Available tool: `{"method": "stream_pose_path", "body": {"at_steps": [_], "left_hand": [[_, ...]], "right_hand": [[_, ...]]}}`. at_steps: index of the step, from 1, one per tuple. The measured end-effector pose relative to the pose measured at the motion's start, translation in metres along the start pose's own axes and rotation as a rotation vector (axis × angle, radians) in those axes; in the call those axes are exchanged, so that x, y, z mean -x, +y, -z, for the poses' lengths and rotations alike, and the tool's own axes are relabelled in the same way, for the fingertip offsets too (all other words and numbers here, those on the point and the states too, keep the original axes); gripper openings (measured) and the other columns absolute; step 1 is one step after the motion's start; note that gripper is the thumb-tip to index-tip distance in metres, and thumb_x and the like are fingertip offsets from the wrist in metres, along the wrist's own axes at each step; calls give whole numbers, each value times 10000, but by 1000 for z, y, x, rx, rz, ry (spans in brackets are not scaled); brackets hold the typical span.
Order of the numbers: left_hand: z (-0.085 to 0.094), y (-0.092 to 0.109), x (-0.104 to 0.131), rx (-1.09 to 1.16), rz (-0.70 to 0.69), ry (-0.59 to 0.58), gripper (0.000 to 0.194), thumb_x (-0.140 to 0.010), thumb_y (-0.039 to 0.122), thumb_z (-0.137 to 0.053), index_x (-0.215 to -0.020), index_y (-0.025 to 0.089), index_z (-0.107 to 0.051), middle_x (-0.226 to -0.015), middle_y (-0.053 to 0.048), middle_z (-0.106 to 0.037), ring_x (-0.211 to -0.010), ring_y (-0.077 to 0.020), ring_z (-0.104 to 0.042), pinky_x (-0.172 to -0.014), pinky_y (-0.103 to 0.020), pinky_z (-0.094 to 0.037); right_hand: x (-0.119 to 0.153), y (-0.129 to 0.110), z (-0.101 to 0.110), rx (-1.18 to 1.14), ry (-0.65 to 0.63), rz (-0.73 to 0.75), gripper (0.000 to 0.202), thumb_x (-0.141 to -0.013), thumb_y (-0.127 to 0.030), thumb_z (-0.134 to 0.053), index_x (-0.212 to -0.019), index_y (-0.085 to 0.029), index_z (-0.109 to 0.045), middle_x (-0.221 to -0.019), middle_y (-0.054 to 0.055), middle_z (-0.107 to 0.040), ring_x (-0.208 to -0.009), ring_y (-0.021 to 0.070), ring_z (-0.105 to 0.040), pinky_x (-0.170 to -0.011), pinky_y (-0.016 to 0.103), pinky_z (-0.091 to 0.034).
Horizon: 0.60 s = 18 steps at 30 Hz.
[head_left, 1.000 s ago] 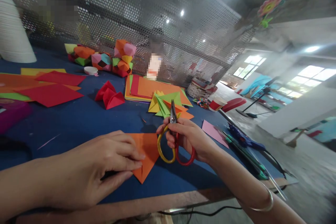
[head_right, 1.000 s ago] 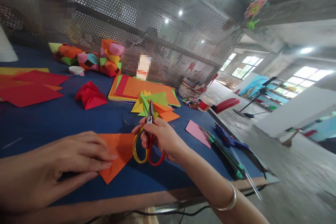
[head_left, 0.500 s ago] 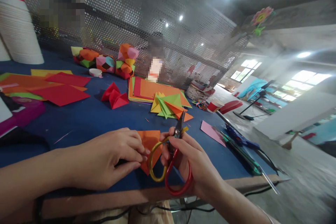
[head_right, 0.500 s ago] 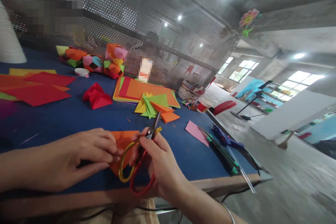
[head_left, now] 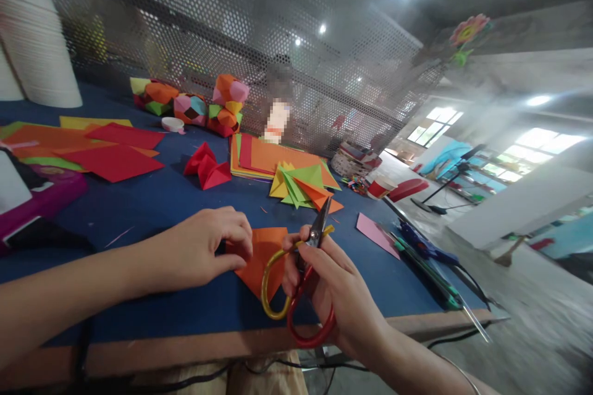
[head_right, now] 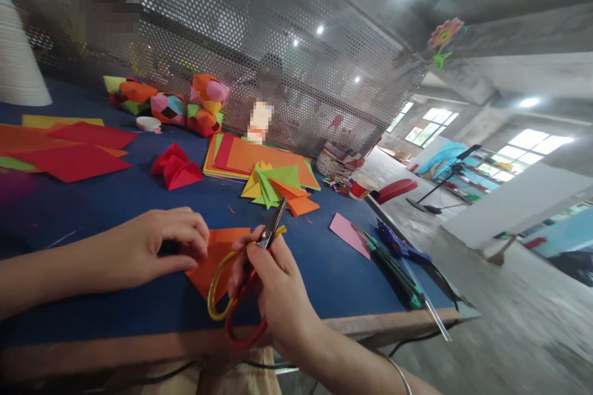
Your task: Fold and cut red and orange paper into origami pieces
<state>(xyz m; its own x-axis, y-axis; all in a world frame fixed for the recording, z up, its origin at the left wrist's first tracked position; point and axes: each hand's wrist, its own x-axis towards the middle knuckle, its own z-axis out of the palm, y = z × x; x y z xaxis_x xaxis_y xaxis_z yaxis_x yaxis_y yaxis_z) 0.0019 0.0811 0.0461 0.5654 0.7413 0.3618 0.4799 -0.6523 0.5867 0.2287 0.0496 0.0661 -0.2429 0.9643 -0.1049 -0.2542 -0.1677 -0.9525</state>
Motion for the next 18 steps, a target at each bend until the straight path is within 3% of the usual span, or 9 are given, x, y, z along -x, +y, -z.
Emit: {"method": "stream_pose_path", "body": {"at_steps": [5,13,18], "left_hand": [[8,4,-4,-28,219,-121,115,-792,169,-724,-725,213,-641,-867,6,-678,-847,-187,-635,-756,-297,-470],[17,-1,-7,-90,314,-194,120,-790,218,-730,-699,212,-652,-865,-9,-671,-884,-218,-630,-777,-328,-423],[15,-3,-6,-93,298,-187,100,-796,197,-728,-725,206,-659,-883,-12,-674,-899,-219,-630,-792,-329,-428]], "right_hand": [[-3,0,3,-15,3,-26,338,-766,-368,-823,-916,-260,-540,-1002,19,-687,-597,124,-558,-546,292,-483],[-5,-4,-5,12,10,-50,354,-712,-359,-822,-889,-258,-533,-964,14,-688,-573,122,-560,-535,289,-482],[-10,3,-15,-13,5,-75,315,-719,-346,-789,-905,-271,-546,-753,-10,-649,-562,146,-532,-509,279,-456]]}}
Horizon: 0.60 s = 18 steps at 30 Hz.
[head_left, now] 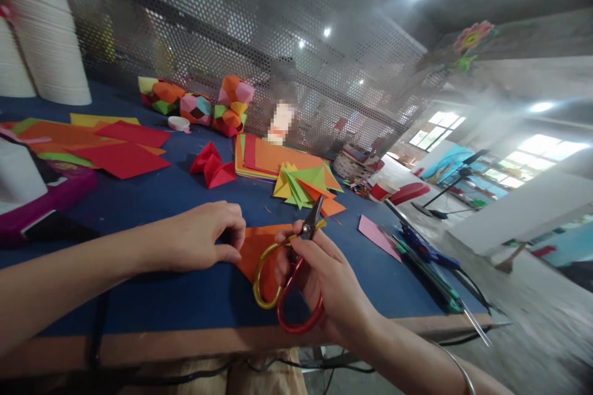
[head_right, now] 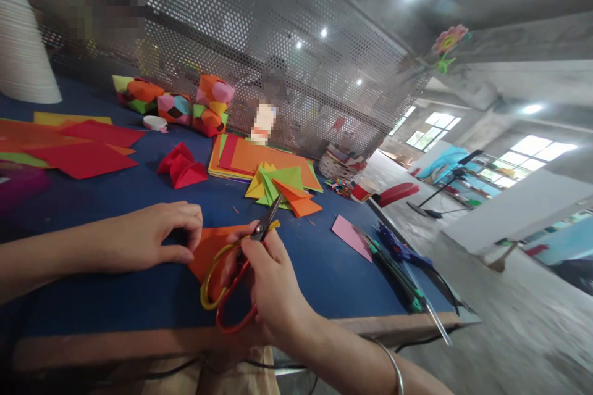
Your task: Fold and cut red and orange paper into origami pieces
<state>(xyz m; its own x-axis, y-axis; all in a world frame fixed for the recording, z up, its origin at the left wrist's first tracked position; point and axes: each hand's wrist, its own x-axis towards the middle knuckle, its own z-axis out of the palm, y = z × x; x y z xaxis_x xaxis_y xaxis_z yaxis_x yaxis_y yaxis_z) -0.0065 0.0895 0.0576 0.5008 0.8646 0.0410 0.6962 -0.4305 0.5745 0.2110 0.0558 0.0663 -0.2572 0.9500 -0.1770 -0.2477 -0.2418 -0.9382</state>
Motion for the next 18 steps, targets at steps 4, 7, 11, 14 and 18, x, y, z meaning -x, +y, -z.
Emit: {"method": "stream_pose_path", "body": {"at_steps": [4,7,11,14,18], "left_hand": [[0,0,1,-7,-5,1,99,-792,147,-707,-732,211,-662,-896,-3,-676,-922,-210,-633,-822,-314,-442],[1,1,1,-2,8,-13,112,-801,144,-706,-725,215,-664,-896,4,-675,-927,-207,-638,-818,-300,-447],[2,0,0,18,18,-20,126,-804,113,-684,-732,212,-656,-905,1,-671,-926,-210,-637,-814,-306,-449],[2,0,1,23,30,-28,143,-802,90,-683,-731,206,-641,-908,-2,-666,-941,-217,-631,-832,-317,-444],[2,2,1,24,49,-17,161,-775,59,-677,-734,205,-623,-892,6,-658,-921,-217,-627,-824,-320,-438]], "right_hand": [[-7,4,-14,-30,-6,38,318,-723,-350,-781,-902,-268,-531,-781,-19,-668,-561,137,-537,-533,275,-468],[-12,3,-22,-28,-34,35,301,-720,-336,-757,-881,-261,-515,-805,-17,-673,-558,131,-533,-533,271,-465],[-18,1,-26,11,-78,18,274,-730,-342,-717,-855,-267,-485,-681,-38,-598,-555,152,-537,-526,274,-452],[-20,2,-24,14,-61,7,288,-718,-344,-708,-875,-271,-477,-703,-38,-610,-550,149,-534,-525,273,-450],[-18,3,-17,29,-38,5,313,-715,-358,-706,-904,-272,-472,-725,-38,-616,-554,146,-533,-544,280,-464]]}}
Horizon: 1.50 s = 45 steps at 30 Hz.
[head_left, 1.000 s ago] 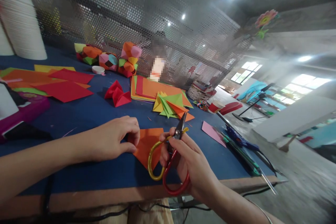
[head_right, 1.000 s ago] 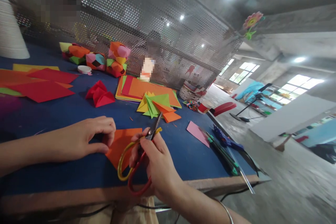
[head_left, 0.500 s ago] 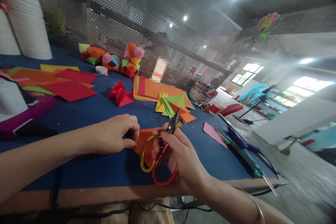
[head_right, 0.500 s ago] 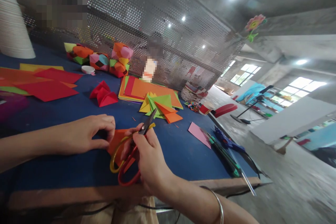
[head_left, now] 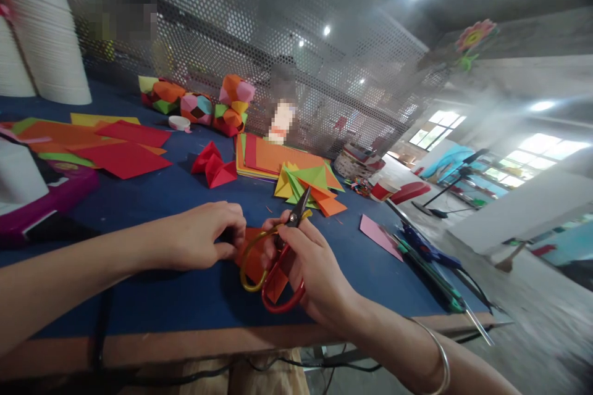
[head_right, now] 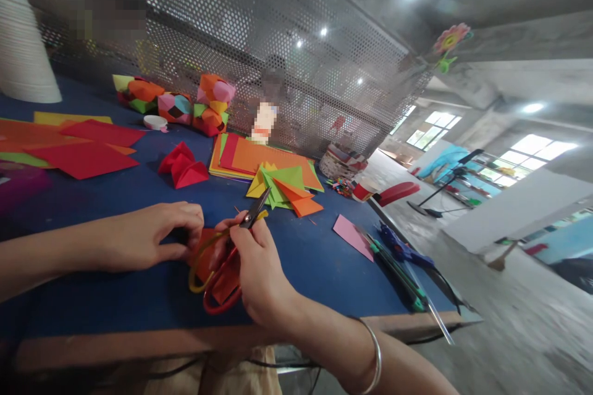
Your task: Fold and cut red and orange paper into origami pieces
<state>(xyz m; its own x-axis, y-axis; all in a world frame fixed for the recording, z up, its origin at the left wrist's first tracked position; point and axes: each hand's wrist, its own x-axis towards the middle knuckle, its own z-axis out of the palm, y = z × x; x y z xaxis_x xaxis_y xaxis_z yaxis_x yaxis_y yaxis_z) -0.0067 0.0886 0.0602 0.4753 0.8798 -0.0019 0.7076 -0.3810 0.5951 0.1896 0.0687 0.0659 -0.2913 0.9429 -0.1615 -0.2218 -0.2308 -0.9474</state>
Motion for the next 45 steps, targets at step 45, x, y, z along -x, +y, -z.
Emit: {"method": "stream_pose_path", "body": {"at_steps": [45], "left_hand": [[3,1,4,6,-59,24,99,-802,183,-644,-717,221,-611,-882,-8,-666,-837,-199,-633,-772,-310,-451]], "right_hand": [[-7,-58,176,1976,323,320,291,-1001,-242,-509,-1101,-180,-775,-1133,147,-742,-869,272,-740,-740,377,-524]]}}
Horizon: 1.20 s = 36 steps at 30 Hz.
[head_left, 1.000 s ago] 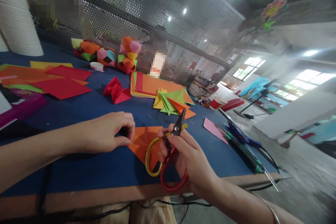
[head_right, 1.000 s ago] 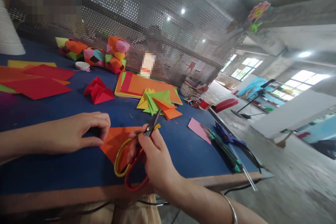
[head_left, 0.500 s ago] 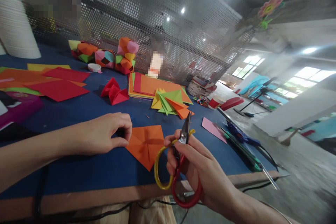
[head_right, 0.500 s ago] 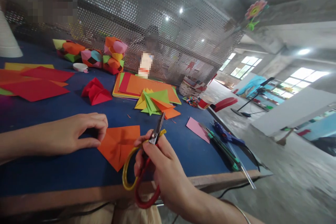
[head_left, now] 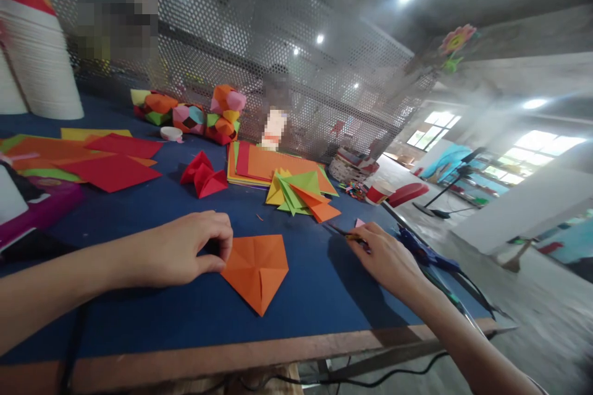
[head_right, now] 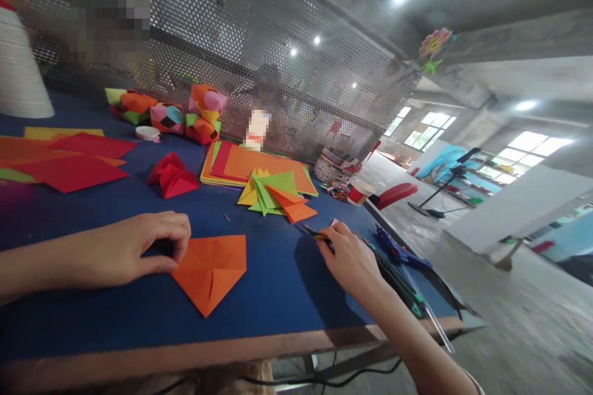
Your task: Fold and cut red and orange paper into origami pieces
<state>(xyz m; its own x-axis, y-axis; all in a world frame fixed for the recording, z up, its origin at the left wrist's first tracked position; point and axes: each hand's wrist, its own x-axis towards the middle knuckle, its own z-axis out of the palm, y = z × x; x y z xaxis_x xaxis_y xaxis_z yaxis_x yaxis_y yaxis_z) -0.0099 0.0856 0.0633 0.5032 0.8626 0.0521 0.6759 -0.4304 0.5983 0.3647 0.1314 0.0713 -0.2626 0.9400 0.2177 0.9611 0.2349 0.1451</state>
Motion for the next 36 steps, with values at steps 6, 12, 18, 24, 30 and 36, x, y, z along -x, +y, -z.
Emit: {"method": "stream_pose_path", "body": {"at_steps": [6,12,18,24,30,36], "left_hand": [[-3,-4,1,21,-13,2,94,-823,179,-641,-748,227,-611,-904,-1,-663,-877,-202,-639,-795,-305,-450],[0,0,3,-11,-8,-22,91,-828,166,-635,-758,218,-608,-912,-13,-661,-899,-213,-635,-801,-312,-448],[-3,-3,4,7,-23,0,99,-825,139,-631,-781,226,-611,-935,-8,-669,-906,-206,-638,-804,-312,-461],[-12,4,5,47,-144,397,72,-965,287,-567,-945,244,-622,-1026,-30,-686,-949,-205,-650,-848,-328,-501],[-21,10,11,-153,-302,511,145,-982,314,-642,-1115,271,-606,-1175,-40,-667,-1137,-223,-624,-987,-339,-497],[-28,0,7,-219,-270,427,120,-948,207,-620,-1057,253,-638,-1166,-60,-682,-1108,-246,-628,-999,-383,-490]], "right_hand": [[-4,-53,23,-74,74,219,312,-1051,-240,-492,-1247,-164,-723,-1253,173,-738,-1143,366,-702,-979,530,-509],[-41,-116,22,-623,-127,607,308,-1058,-268,-536,-1317,-173,-673,-1239,128,-753,-1095,237,-705,-970,404,-537],[-60,-132,15,-893,-366,592,273,-902,-201,-674,-1168,-199,-734,-785,-26,-718,-684,133,-636,-647,251,-489],[-44,-129,7,-1298,-210,318,239,-889,-183,-539,-939,-196,-773,-1028,29,-800,-1010,196,-715,-972,338,-539],[-32,-133,7,-1476,-269,100,556,-706,-98,-508,-1177,-206,-783,-1130,43,-799,-1074,249,-727,-974,385,-576],[-26,-132,-4,-1214,-44,445,433,-817,-102,-563,-1173,-220,-779,-1109,63,-805,-1015,221,-744,-959,378,-583]]}}
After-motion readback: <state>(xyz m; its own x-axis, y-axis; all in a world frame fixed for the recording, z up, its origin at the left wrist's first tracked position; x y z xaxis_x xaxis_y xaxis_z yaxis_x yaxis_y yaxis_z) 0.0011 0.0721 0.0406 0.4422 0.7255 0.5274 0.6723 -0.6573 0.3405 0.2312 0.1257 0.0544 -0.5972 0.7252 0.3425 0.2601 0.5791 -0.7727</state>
